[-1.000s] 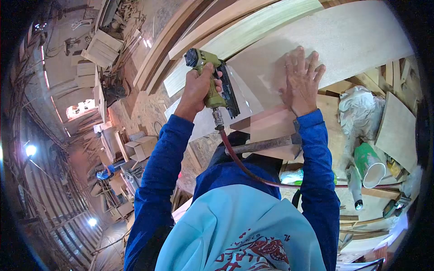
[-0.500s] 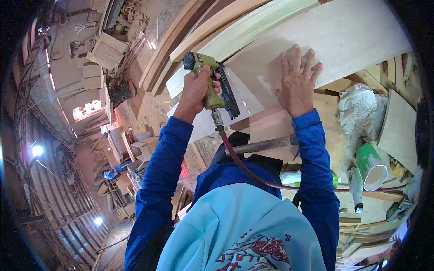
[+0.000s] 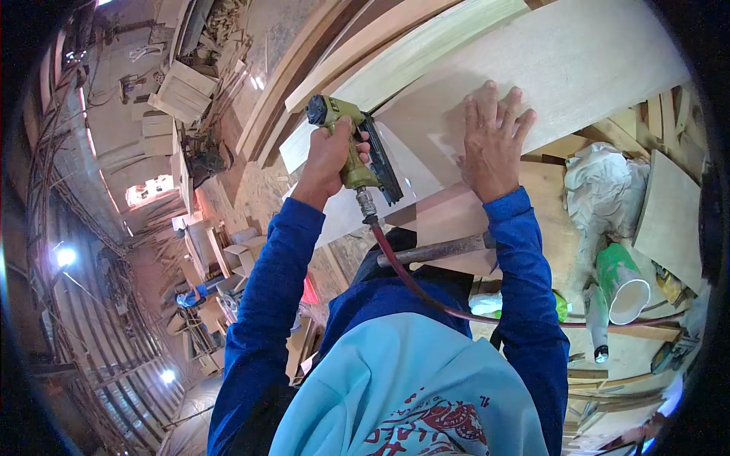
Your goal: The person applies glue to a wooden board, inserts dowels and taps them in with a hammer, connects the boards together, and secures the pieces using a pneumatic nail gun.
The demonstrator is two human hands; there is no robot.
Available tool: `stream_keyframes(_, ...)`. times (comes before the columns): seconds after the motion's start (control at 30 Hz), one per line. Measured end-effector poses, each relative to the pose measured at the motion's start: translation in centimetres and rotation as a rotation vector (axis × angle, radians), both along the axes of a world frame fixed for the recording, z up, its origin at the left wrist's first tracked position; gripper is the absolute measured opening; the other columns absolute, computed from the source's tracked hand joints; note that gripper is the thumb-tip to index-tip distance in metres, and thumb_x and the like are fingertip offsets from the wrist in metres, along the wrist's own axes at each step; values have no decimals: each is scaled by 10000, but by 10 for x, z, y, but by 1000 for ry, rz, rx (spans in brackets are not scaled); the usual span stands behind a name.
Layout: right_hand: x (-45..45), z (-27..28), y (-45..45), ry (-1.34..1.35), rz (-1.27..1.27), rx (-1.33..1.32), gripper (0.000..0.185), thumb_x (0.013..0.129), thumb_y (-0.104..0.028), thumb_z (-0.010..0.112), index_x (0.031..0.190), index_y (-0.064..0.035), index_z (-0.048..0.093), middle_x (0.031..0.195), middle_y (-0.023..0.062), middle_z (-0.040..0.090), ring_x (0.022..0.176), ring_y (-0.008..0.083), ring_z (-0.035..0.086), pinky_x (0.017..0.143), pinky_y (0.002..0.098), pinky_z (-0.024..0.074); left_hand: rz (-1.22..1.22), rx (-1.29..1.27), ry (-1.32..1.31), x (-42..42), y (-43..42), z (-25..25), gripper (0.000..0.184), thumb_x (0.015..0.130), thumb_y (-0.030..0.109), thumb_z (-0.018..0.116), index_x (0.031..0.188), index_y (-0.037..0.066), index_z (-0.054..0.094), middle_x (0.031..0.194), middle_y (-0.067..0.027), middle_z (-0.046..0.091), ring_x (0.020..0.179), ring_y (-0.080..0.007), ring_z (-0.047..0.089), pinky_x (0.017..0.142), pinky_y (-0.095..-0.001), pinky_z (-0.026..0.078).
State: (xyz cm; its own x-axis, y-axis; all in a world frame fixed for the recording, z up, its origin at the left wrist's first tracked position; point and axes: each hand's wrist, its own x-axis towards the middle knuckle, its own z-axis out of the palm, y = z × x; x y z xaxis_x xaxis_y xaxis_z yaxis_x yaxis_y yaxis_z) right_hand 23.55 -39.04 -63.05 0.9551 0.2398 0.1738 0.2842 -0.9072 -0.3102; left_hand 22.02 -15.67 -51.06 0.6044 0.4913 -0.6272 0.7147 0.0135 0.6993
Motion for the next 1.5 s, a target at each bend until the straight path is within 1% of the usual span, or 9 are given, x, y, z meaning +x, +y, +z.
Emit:
stream_keyframes(0.13,-1,3,0,20,4,-4,499,921,-185,595,1412,-102,567,1575,199,365,1442,562,298,1115,790,228,-4,8,35,5,0,3,281,1060,260,527,1101,-17,553,881,-118,629,653,-167,604,516,-309,538)
stream_keyframes(0.2,0,6,-1,144,29,-125,983,677,-342,884,1526,-114,443,1650,202,235,1484,567,197,1147,756,205,15,32,47,5,-8,4,270,1059,255,525,1096,-11,546,878,-108,605,648,-158,584,512,-301,531)
stream_keyframes(0.63,-2,11,-7,158,46,-83,966,673,-335,881,1516,-120,464,1656,197,230,1497,542,196,1160,744,192,-13,83,95,8,-13,6,256,1061,234,515,1114,-13,559,871,-91,607,615,-133,560,493,-286,517)
stream_keyframes(0.7,-2,15,-9,130,58,-34,536,912,-231,632,1428,-109,553,1612,191,314,1476,545,258,1147,753,228,-50,106,91,7,-11,6,258,1057,235,517,1118,-10,569,870,-85,622,614,-129,562,495,-284,517)
stream_keyframes(0.73,-3,14,-9,134,61,-29,536,912,-231,632,1428,-109,553,1612,191,314,1476,545,258,1147,753,228,-47,111,95,7,-11,5,258,1057,235,517,1118,-10,569,870,-85,622,614,-129,562,495,-284,517)
stream_keyframes(0.93,-2,5,-7,85,42,-49,548,905,-234,646,1433,-116,553,1617,193,308,1486,541,242,1156,753,211,-49,94,90,10,-8,3,254,1047,233,526,1110,-8,577,852,-81,647,598,-124,565,495,-286,518)
stream_keyframes(1.0,-2,10,-8,201,65,-14,965,682,-326,877,1522,-119,450,1661,194,224,1509,537,172,1167,739,177,-28,125,121,11,-9,2,248,1039,222,528,1103,-12,578,844,-83,652,573,-124,558,490,-286,515)
stream_keyframes(1.37,1,15,-13,217,90,-92,1005,667,-296,885,1540,-120,420,1668,197,205,1502,548,173,1157,742,197,-98,109,27,-4,-4,6,298,1052,267,530,1138,-14,576,919,-102,693,595,-101,546,502,-248,525)
stream_keyframes(1.5,1,21,-13,292,109,-60,1016,669,-290,882,1552,-123,407,1669,198,202,1500,559,162,1156,744,193,34,56,-48,-24,4,14,265,1051,260,528,1088,3,579,895,-85,674,586,-122,576,489,-279,516)
